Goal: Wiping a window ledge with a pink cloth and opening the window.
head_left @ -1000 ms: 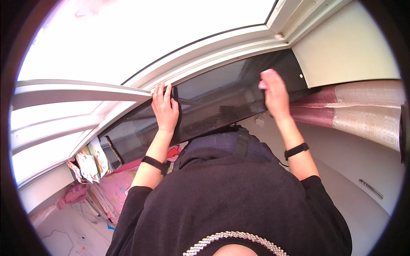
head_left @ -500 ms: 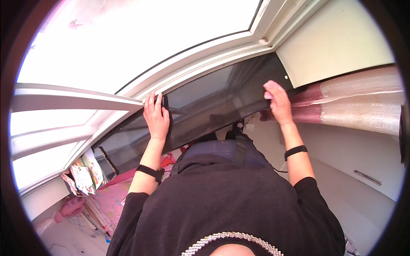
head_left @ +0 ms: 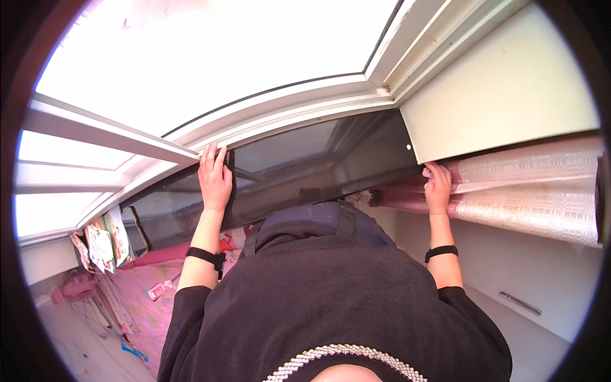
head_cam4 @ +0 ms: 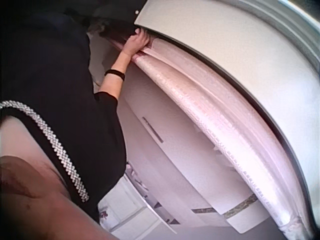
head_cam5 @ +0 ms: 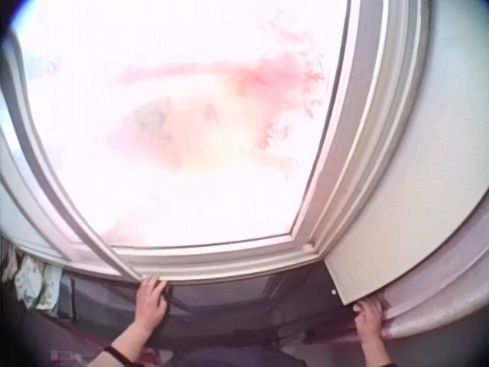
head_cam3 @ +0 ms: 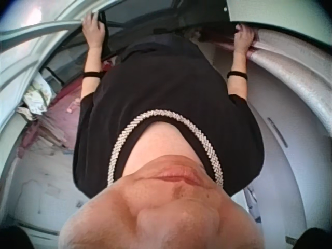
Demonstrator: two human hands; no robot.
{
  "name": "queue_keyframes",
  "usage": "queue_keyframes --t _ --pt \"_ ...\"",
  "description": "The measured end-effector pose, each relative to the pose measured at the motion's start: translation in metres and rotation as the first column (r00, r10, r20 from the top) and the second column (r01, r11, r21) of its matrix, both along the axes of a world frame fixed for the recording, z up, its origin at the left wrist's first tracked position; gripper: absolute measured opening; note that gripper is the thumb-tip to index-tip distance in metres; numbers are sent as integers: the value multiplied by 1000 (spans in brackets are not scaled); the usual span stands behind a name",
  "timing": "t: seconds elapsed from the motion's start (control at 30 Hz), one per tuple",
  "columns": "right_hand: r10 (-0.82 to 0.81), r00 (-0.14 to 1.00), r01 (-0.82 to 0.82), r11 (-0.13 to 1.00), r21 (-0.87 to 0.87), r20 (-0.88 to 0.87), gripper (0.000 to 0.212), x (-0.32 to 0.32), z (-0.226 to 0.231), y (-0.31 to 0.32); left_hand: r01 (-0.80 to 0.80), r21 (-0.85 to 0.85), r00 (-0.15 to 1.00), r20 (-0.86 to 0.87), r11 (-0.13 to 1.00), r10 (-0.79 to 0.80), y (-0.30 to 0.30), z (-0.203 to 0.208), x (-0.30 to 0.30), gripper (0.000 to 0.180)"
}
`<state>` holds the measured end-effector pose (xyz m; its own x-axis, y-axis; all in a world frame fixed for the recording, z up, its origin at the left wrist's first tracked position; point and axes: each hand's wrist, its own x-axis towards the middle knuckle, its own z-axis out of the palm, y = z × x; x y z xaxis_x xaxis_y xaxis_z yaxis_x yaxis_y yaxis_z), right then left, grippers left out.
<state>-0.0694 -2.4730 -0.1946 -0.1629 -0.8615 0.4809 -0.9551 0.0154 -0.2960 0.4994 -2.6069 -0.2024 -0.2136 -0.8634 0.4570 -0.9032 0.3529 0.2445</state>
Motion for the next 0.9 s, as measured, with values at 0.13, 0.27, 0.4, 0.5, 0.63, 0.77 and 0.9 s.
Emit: queue_keyframes --t 0.13,0.27,0.4,0.5,0.63,0.77,0.9 --pt "-226 931 215 974 68 288 37 -8 -22 -6 -2 -15 1000 3 1000 2 -3 1 -5 52" --pt "-239 936 234 971 53 257 33 25 -23 -5 -20 -18 1000 12 1000 20 0 -3 -3 52" --pt "-46 987 35 997 73 154 40 58 -2 0 -35 -23 999 14 999 36 2 0 -4 49" --pt "94 965 -132 981 142 243 39 94 16 -12 -26 -25 1000 -13 999 26 1 4 -4 48" --pt "492 850 -510 858 61 188 42 141 16 -57 -29 -37 999 -22 999 29 0 4 -4 47" --pt "475 854 -487 874 4 213 40 141 -4 -107 -24 -55 999 -35 998 22 0 4 -5 46" --pt "424 900 -425 905 -8 100 39 154 0 -130 -37 -48 999 -28 998 36 1 2 -5 46"
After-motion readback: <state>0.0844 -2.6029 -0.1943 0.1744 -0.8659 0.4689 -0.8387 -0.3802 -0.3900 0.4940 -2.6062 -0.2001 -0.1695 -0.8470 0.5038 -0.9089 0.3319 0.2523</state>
